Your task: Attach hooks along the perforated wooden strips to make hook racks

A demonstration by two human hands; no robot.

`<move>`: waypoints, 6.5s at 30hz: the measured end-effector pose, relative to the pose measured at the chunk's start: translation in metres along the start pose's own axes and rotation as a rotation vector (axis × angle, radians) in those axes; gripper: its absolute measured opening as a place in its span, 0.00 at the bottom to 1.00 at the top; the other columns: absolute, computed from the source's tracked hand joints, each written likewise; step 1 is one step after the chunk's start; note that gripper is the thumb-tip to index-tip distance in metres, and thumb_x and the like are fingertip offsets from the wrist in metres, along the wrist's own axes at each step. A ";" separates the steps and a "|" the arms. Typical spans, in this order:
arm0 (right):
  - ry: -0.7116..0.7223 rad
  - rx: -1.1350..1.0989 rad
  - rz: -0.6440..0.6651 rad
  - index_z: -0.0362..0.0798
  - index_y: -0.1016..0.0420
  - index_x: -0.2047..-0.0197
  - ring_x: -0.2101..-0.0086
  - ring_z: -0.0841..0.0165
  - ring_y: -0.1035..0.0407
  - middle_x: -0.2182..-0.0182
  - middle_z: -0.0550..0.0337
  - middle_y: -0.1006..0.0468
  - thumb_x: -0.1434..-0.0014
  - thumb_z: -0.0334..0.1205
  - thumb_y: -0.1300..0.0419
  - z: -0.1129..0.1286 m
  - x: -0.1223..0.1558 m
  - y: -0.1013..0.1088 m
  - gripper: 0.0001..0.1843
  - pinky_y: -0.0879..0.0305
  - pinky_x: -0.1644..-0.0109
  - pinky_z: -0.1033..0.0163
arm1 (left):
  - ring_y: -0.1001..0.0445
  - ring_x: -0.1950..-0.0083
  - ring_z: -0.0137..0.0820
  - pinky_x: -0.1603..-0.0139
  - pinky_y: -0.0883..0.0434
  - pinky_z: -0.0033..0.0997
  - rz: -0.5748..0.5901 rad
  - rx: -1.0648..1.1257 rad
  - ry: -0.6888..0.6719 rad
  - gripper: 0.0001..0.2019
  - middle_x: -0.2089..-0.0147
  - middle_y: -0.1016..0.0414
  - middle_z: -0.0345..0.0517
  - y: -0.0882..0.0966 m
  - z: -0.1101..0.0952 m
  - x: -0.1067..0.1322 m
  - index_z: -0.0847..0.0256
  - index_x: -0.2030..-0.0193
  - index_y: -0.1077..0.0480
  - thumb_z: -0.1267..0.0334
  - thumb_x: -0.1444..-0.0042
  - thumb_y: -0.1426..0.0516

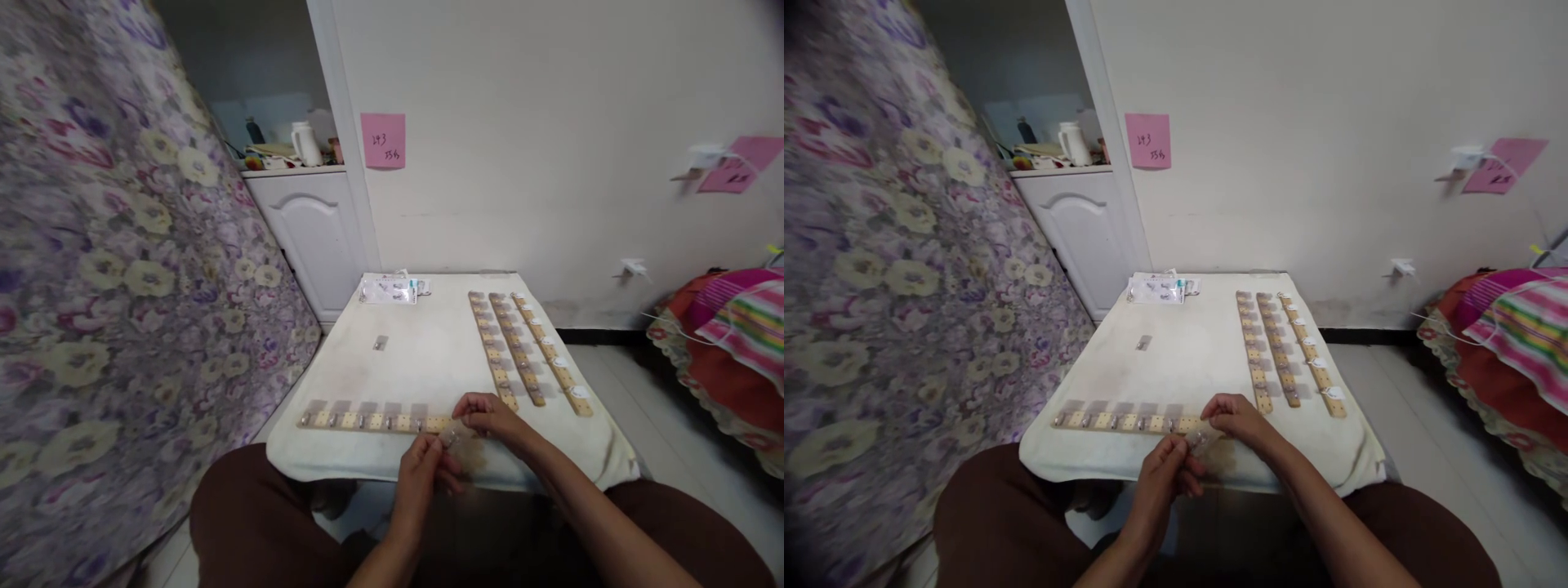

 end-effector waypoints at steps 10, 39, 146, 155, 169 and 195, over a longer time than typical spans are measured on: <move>0.113 0.195 -0.041 0.45 0.26 0.66 0.79 0.75 0.43 0.80 0.66 0.33 0.52 0.35 0.44 -0.005 -0.003 -0.002 0.10 0.49 0.76 0.70 | 0.28 0.81 0.25 0.81 0.39 0.20 -0.043 0.235 0.173 0.13 0.77 0.24 0.44 -0.006 0.018 0.004 0.61 0.71 0.40 0.59 0.58 0.39; 0.180 0.591 -0.235 0.47 0.25 0.65 0.74 0.71 0.35 0.76 0.62 0.27 0.50 0.33 0.46 -0.023 -0.038 -0.004 0.10 0.41 0.69 0.67 | 0.30 0.81 0.25 0.81 0.38 0.21 -0.228 0.251 0.240 0.09 0.77 0.26 0.42 0.000 0.034 -0.027 0.62 0.71 0.38 0.60 0.50 0.43; 0.058 0.557 -0.137 0.46 0.26 0.61 0.70 0.70 0.35 0.70 0.61 0.27 0.59 0.33 0.37 -0.039 -0.044 0.009 0.17 0.39 0.67 0.66 | 0.33 0.85 0.26 0.84 0.43 0.23 -0.225 0.081 0.217 0.17 0.80 0.28 0.41 0.000 0.038 -0.032 0.64 0.68 0.35 0.50 0.53 0.44; -0.007 0.507 -0.116 0.45 0.26 0.61 0.72 0.72 0.35 0.70 0.61 0.27 0.61 0.34 0.35 -0.044 -0.050 0.010 0.20 0.39 0.68 0.67 | 0.33 0.86 0.26 0.84 0.44 0.23 -0.195 0.077 0.222 0.17 0.81 0.29 0.40 0.000 0.036 -0.032 0.63 0.69 0.35 0.49 0.55 0.43; 0.043 0.489 -0.040 0.45 0.25 0.59 0.68 0.68 0.33 0.67 0.58 0.24 0.58 0.36 0.36 -0.034 -0.045 0.011 0.19 0.37 0.64 0.65 | 0.34 0.86 0.26 0.84 0.44 0.23 -0.202 0.091 0.210 0.17 0.81 0.29 0.40 0.000 0.037 -0.031 0.63 0.69 0.35 0.50 0.55 0.43; 0.219 0.186 -0.616 0.46 0.30 0.59 0.72 0.70 0.33 0.69 0.59 0.26 0.47 0.45 0.44 0.023 0.011 0.082 0.14 0.34 0.66 0.64 | 0.33 0.83 0.24 0.81 0.38 0.21 -0.087 -0.307 -0.213 0.16 0.79 0.28 0.38 0.050 -0.098 -0.044 0.62 0.63 0.35 0.51 0.50 0.46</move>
Point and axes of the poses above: each hand's wrist, its own x-axis away from the middle knuckle, its own y-axis out of the back of the hand, z = x × y, the point moved 4 cm from there along -x, towards the middle knuckle
